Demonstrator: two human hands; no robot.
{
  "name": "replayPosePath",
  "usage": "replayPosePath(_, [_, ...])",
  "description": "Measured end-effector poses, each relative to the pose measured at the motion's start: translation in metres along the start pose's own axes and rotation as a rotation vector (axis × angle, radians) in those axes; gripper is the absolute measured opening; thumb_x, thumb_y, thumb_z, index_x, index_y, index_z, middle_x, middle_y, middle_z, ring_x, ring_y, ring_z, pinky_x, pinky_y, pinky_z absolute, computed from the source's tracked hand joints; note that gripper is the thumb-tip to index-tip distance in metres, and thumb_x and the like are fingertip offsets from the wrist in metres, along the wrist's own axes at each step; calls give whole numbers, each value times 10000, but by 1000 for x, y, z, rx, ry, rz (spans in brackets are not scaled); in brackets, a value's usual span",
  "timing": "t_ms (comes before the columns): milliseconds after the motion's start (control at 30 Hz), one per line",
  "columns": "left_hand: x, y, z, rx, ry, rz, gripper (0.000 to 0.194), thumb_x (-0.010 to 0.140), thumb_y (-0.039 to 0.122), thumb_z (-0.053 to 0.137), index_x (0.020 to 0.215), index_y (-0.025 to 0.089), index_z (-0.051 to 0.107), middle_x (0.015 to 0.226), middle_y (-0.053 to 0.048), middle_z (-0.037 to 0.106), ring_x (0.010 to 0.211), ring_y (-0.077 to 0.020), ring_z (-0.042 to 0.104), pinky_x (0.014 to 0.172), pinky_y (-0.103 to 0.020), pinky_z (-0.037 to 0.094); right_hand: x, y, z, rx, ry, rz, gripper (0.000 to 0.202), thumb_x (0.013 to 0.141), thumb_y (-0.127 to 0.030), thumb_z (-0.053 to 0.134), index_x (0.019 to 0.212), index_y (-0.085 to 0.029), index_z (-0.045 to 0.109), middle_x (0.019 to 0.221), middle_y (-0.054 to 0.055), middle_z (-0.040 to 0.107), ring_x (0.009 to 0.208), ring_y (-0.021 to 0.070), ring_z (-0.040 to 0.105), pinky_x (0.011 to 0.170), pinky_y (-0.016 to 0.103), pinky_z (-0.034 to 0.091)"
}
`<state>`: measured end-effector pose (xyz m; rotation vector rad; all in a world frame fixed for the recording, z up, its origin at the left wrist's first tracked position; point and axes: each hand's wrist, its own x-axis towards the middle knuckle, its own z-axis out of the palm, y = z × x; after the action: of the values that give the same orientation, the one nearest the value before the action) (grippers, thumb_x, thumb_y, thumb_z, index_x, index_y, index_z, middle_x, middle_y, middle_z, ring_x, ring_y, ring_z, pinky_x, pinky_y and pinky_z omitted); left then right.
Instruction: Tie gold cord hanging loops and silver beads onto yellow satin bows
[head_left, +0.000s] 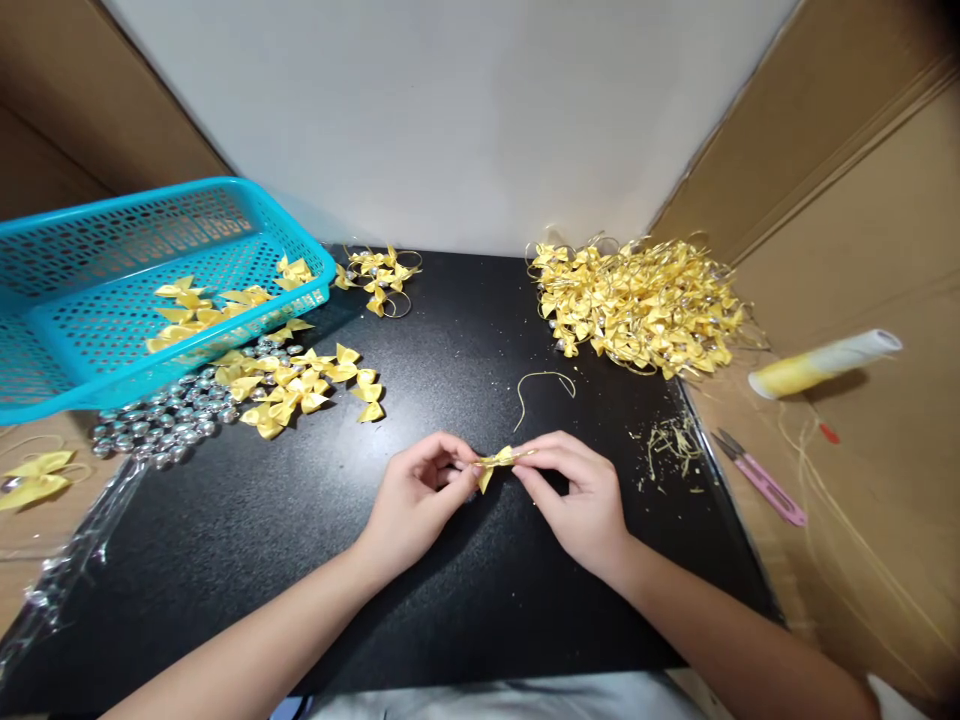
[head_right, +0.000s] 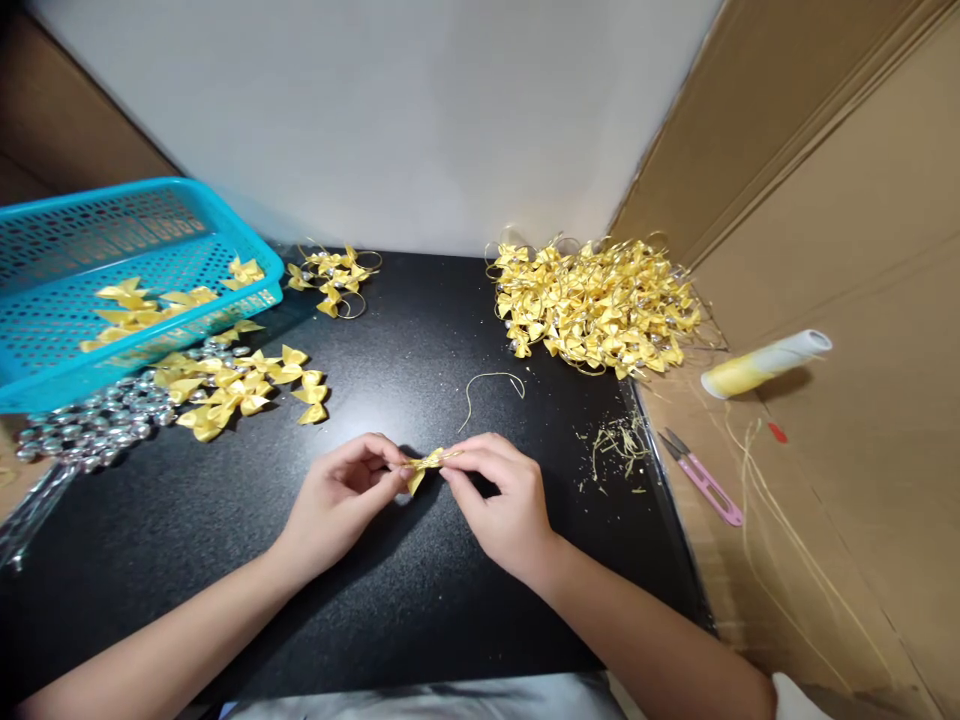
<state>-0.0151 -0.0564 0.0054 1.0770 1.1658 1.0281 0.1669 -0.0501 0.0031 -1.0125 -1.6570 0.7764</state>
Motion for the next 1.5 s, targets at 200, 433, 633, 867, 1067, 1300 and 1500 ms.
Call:
replayPosePath(200, [-1, 0, 1, 116, 54, 42, 82, 782, 198, 677, 753, 141, 627, 638, 8, 616, 568, -91, 555, 559, -200, 457, 0, 2, -4, 79, 37, 28, 235, 812, -54, 660, 877, -254, 766, 792, 32, 732, 731, 151, 682, 674, 280, 571])
replayPosePath(433, [0, 2, 1, 136, 12, 37, 74, 774, 200, 669, 796, 133, 689, 654, -10, 630, 579, -103, 565, 575, -213, 474, 5, 4, -3, 102, -5, 106, 203, 834, -88, 642, 865, -247, 763, 791, 34, 720, 747, 158, 674, 690, 299, 568])
replayPosePath(633, [2, 4, 0, 96, -27, -33, 122, 757, 235, 708, 824, 137, 734, 659, -24, 652, 593, -119, 570, 574, -224, 474, 4, 1, -1, 59, -35, 112, 172, 831, -117, 650, 873, -244, 758, 806, 37, 729, 766, 172, 678, 710, 317, 564])
replayPosePath(867, [2, 4, -1, 119, -53, -28, 133, 757, 258, 727, 824, 147, 756, 696, -46, 696, 615, -134, 596, 571, -226, 481, 6, 7, -4, 102, 83, 226, 114, 807, -136, 684, 808, -226, 753, 778, 41, 725, 735, 168, 674, 694, 315, 569])
replayPosePath(1067, [3, 4, -1, 128, -30, -26, 122, 762, 254, 719, 807, 143, 741, 665, -32, 678, 603, -125, 585, 574, -218, 477, 7, 10, -4, 204, 96, 316, 96, 792, -137, 677, 811, -217, 727, 802, 37, 719, 780, 171, 686, 732, 311, 576])
replayPosePath(1300, [3, 3, -2, 40, -68, -34, 156, 766, 266, 717, 851, 136, 705, 669, -17, 642, 605, -120, 570, 581, -226, 479, 5, 1, -6, -139, -39, 36, 159, 768, -147, 704, 872, -266, 722, 1065, 63, 673, 1007, 236, 614, 879, 429, 504])
replayPosePath(1500, [2, -1, -2, 92, -110, -15, 160, 813, 282, 688, 901, 152, 658, 753, -25, 650, 687, -129, 594, 637, -230, 486, 3, -1, 1, -267, -61, 6, 177, 732, -255, 776, 901, -279, 731, 1086, 68, 654, 1051, 270, 561, 897, 453, 478])
